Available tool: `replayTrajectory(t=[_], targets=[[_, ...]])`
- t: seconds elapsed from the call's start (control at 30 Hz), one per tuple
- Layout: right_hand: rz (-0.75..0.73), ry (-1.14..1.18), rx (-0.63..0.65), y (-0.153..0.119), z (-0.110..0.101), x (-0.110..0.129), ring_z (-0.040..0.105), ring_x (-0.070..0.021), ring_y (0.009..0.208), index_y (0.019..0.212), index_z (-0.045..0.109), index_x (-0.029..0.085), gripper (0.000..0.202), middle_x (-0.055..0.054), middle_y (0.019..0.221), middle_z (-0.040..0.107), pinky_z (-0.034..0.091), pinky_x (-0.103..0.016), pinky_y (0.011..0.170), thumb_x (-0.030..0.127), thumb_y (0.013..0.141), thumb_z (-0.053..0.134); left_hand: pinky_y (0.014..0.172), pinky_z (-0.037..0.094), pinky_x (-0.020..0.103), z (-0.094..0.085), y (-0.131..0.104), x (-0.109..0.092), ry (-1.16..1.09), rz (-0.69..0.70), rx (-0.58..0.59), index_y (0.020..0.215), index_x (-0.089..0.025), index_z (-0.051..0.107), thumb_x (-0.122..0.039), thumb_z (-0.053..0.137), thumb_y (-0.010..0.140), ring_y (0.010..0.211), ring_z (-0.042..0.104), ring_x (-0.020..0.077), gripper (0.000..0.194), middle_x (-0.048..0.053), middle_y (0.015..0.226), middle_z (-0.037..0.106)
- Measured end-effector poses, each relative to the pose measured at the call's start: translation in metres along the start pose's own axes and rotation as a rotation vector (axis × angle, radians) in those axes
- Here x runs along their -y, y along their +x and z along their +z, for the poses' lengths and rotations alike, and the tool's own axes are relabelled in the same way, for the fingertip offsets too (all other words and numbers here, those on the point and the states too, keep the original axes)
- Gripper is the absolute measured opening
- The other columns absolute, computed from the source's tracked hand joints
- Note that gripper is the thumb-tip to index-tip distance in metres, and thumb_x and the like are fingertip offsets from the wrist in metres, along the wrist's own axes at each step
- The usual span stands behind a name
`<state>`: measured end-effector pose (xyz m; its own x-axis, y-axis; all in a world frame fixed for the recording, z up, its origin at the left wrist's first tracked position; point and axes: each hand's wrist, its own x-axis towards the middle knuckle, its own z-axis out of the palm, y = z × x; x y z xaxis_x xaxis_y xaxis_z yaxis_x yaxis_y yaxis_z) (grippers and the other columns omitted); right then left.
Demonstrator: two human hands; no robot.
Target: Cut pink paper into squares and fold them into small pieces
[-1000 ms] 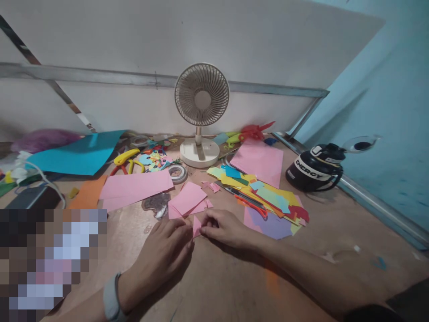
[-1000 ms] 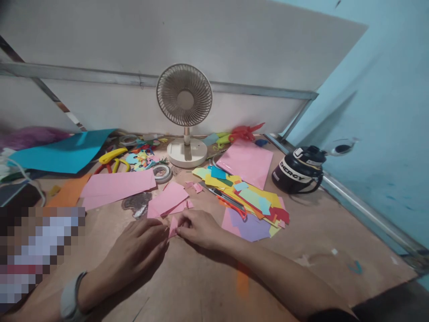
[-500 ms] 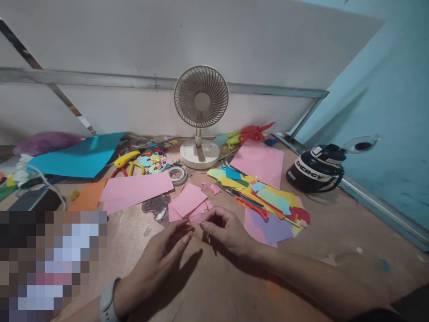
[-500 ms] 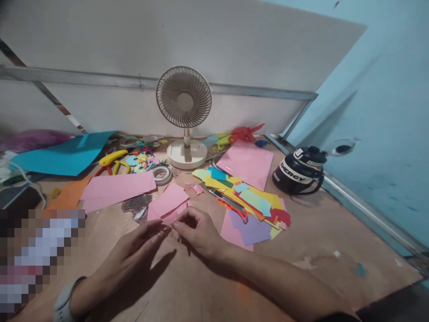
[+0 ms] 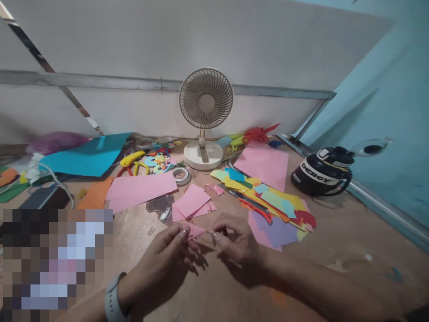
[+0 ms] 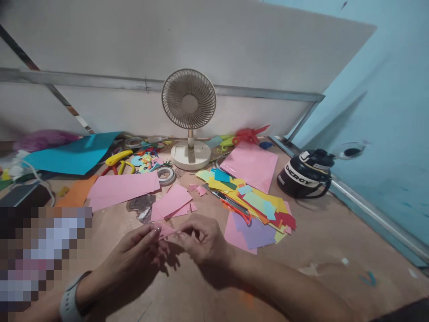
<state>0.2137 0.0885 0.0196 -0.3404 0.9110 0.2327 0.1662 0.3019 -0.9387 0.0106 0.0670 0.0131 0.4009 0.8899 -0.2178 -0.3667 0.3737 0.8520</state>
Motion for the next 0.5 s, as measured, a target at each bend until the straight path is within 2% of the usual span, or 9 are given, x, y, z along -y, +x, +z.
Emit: replayTrajectory(t=[0.03, 0.1, 0.13, 0.23, 0.3, 0.4, 0.47, 0.5], targets=[[-0.171, -0.079, -0.042, 0.004, -0.008, 0.000, 0.062, -0.0188, 0.072, 0.089, 0.070, 0.022, 0.014, -0.005, 0.078, 0.067, 0.054, -0.035, 0.070, 0.030, 0.085, 0.059, 0.053, 0.051, 0.025, -0.001, 0.000, -0.001, -0.009, -0.051, 0.006, 0.084, -0.016, 0.060, -0.049, 0.069, 0.090, 0.058, 0.065, 0.0156, 0.035, 0.003, 0.069, 0.067], [-0.408, -0.187, 0.078, 0.012, -0.021, 0.000, 0.064, -0.0240, 0.100, 0.109, 0.070, 0.025, 0.030, -0.008, 0.105, 0.069, 0.052, -0.042, 0.091, 0.024, 0.081, 0.059, 0.045, 0.044, 0.018, -0.005, 0.000, -0.003, 0.005, -0.143, 0.053, 0.077, -0.015, 0.058, -0.051, 0.069, 0.089, 0.048, 0.058, 0.0106, 0.039, 0.002, 0.062, 0.065], [-0.503, -0.218, 0.131, 0.015, -0.025, 0.000, 0.061, -0.0255, 0.113, 0.115, 0.069, 0.026, 0.035, -0.010, 0.120, 0.065, 0.049, -0.044, 0.097, 0.023, 0.081, 0.060, 0.041, 0.040, 0.015, -0.007, 0.000, -0.004, 0.014, -0.183, 0.085, 0.075, -0.015, 0.058, -0.052, 0.070, 0.088, 0.044, 0.055, 0.0085, 0.041, 0.001, 0.059, 0.064], [-0.662, -0.349, 0.307, 0.019, -0.024, -0.001, 0.047, -0.0267, 0.135, 0.118, 0.069, 0.028, 0.034, -0.010, 0.148, 0.046, 0.040, -0.045, 0.109, 0.026, 0.085, 0.064, 0.035, 0.032, 0.013, -0.015, 0.001, -0.007, 0.039, -0.283, 0.188, 0.075, -0.013, 0.062, -0.054, 0.075, 0.083, 0.036, 0.046, 0.0054, 0.043, 0.000, 0.051, 0.061], [-0.741, -0.427, 0.368, 0.015, -0.017, -0.004, 0.042, -0.0259, 0.139, 0.114, 0.071, 0.027, 0.027, -0.010, 0.151, 0.045, 0.037, -0.044, 0.112, 0.030, 0.087, 0.065, 0.033, 0.029, 0.014, -0.017, 0.002, -0.010, 0.039, -0.337, 0.242, 0.076, -0.012, 0.065, -0.053, 0.077, 0.080, 0.032, 0.043, 0.0057, 0.042, 0.000, 0.048, 0.059], [-0.833, -0.526, 0.348, 0.007, -0.007, -0.009, 0.045, -0.0228, 0.138, 0.111, 0.071, 0.028, 0.022, -0.009, 0.144, 0.055, 0.039, -0.041, 0.112, 0.034, 0.092, 0.062, 0.038, 0.035, 0.015, -0.010, 0.000, -0.012, 0.005, -0.344, 0.258, 0.075, -0.012, 0.068, -0.045, 0.080, 0.079, 0.037, 0.046, 0.0061, 0.036, -0.001, 0.051, 0.059], [-0.878, -0.635, 0.321, 0.001, -0.004, -0.011, 0.048, -0.0214, 0.136, 0.113, 0.070, 0.028, 0.021, -0.007, 0.137, 0.062, 0.037, -0.040, 0.115, 0.033, 0.094, 0.061, 0.053, 0.045, 0.016, 0.002, -0.002, -0.012, -0.042, -0.278, 0.208, 0.075, -0.013, 0.070, -0.035, 0.079, 0.081, 0.051, 0.055, 0.0075, 0.025, 0.000, 0.062, 0.062], [-0.907, -0.686, 0.301, -0.001, -0.003, -0.011, 0.049, -0.0210, 0.135, 0.114, 0.069, 0.027, 0.022, -0.007, 0.134, 0.065, 0.034, -0.039, 0.117, 0.031, 0.094, 0.061, 0.066, 0.048, 0.017, 0.009, -0.004, -0.011, -0.065, -0.236, 0.173, 0.078, -0.015, 0.071, -0.031, 0.075, 0.083, 0.064, 0.060, 0.0085, 0.018, 0.000, 0.072, 0.065]])
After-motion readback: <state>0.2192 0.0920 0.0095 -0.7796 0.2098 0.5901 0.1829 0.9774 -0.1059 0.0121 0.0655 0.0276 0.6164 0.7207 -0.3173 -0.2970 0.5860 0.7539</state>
